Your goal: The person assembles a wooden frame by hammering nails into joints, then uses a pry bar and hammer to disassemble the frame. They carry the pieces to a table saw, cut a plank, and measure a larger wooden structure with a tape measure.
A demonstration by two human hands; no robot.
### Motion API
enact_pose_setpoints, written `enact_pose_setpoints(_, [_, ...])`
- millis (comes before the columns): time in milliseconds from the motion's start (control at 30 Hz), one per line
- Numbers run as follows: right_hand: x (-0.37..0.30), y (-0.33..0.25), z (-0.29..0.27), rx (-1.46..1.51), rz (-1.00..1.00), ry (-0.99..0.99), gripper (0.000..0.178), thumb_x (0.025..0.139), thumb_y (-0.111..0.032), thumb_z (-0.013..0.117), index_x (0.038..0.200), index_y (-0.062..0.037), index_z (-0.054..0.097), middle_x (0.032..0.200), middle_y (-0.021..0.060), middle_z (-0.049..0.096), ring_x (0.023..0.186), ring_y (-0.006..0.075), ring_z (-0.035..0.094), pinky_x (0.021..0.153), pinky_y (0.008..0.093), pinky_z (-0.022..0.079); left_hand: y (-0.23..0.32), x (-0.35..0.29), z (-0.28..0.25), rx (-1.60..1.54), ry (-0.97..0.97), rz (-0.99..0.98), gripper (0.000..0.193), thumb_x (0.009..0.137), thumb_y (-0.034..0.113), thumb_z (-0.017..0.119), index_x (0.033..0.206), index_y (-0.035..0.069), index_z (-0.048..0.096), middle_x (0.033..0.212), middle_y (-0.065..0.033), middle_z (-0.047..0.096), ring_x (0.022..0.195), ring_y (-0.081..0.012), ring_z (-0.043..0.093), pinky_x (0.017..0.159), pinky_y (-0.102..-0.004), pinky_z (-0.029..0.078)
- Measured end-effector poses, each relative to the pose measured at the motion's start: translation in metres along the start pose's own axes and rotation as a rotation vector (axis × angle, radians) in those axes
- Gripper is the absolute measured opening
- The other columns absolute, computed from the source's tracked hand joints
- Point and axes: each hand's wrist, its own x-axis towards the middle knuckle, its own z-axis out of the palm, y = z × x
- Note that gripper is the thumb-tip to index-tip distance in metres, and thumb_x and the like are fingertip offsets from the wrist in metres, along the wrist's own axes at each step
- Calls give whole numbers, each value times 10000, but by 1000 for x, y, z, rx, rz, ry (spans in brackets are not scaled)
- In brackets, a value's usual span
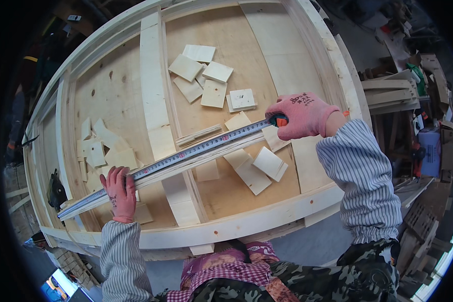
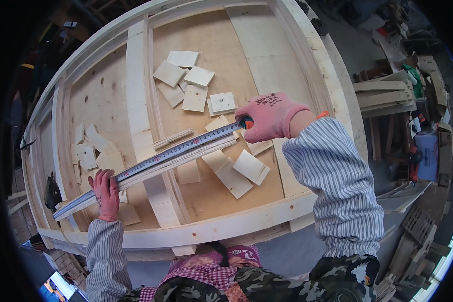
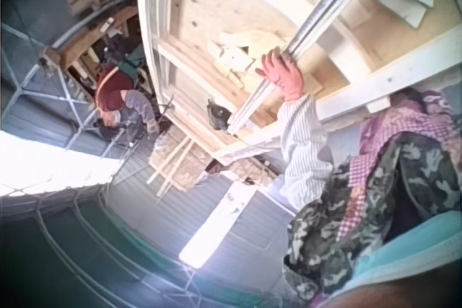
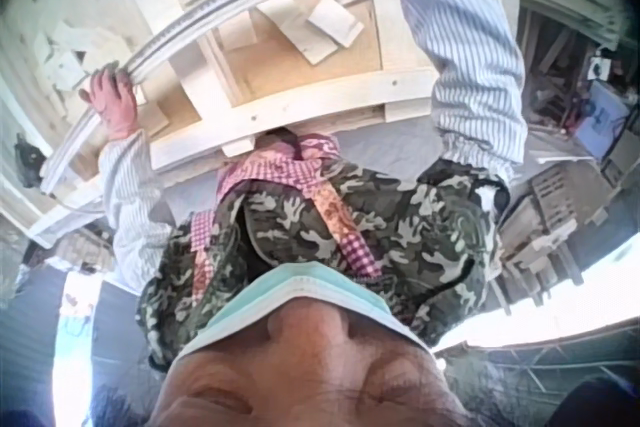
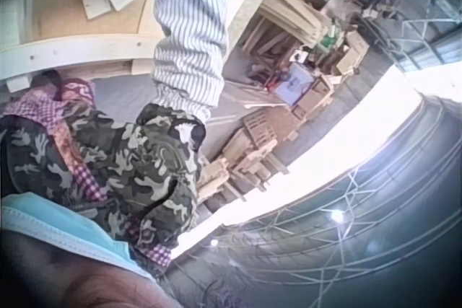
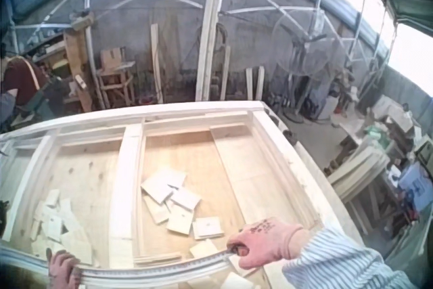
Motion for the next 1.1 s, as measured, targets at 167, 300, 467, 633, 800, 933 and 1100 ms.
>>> enact_pose_setpoints(167, [-1, 5, 5, 3, -44, 51, 442, 664, -282, 578, 1069, -121, 652, 964, 88, 605, 896, 258, 607, 785, 347, 483, -2, -2, 9, 19, 53, 9, 260, 889, 217, 473, 1087, 77, 567, 1055, -129, 567, 1102, -314, 501, 1108, -530, 180])
enact_pose_setpoints(300, [-5, 6, 11, 12, -83, 148, 401, 659, -258, 586, 1024, -110, 667, 923, 88, 606, 841, 256, 616, 738, 348, 494, -9, -3, 15, 36, 72, -13, 349, 878, 311, 429, 1086, 69, 570, 1040, -140, 565, 1074, -316, 514, 1104, -530, 186])
enact_pose_setpoints(467, [-6, 11, 23, 18, -120, 185, 386, 654, -250, 604, 1005, -104, 671, 907, 86, 606, 835, 256, 618, 711, 352, 500, -16, -5, 20, 34, 106, 26, 440, 883, 400, 387, 1099, 66, 573, 1043, -140, 565, 1062, -321, 522, 1103, -532, 182])
enact_pose_setpoints(633, [-2, 14, 31, -14, -114, 220, 388, 651, -256, 611, 1001, -102, 672, 892, 88, 599, 822, 261, 616, 702, 361, 502, -17, -6, 20, 38, 102, 14, 448, 890, 407, 376, 1098, 64, 575, 1043, -139, 570, 1062, -322, 525, 1104, -534, 179])
enact_pose_setpoints(800, [-3, 15, 34, -3, -144, 280, 247, 689, -284, 598, 880, -131, 635, 837, 78, 576, 807, 249, 610, 679, 372, 493, -15, -5, 20, 39, 128, 32, 402, 889, 367, 399, 1083, 64, 580, 1033, -137, 580, 1058, -324, 531, 1105, -533, 177])
enact_pose_setpoints(933, [-3, 15, 37, -7, -154, 308, 253, 688, -286, 604, 885, -130, 635, 838, 79, 578, 806, 251, 612, 675, 373, 493, -14, -5, 21, 52, 141, 12, 333, 874, 299, 443, 1063, 65, 585, 1026, -138, 586, 1047, -324, 537, 1101, -532, 183])
enact_pose_setpoints(1100, [-3, 16, 39, -14, -159, 344, 258, 686, -293, 613, 883, -128, 635, 844, 84, 582, 807, 252, 617, 670, 374, 495, -13, -5, 22, 46, 164, 23, 300, 874, 267, 452, 1056, 70, 586, 1021, -137, 589, 1038, -322, 542, 1095, -532, 191])
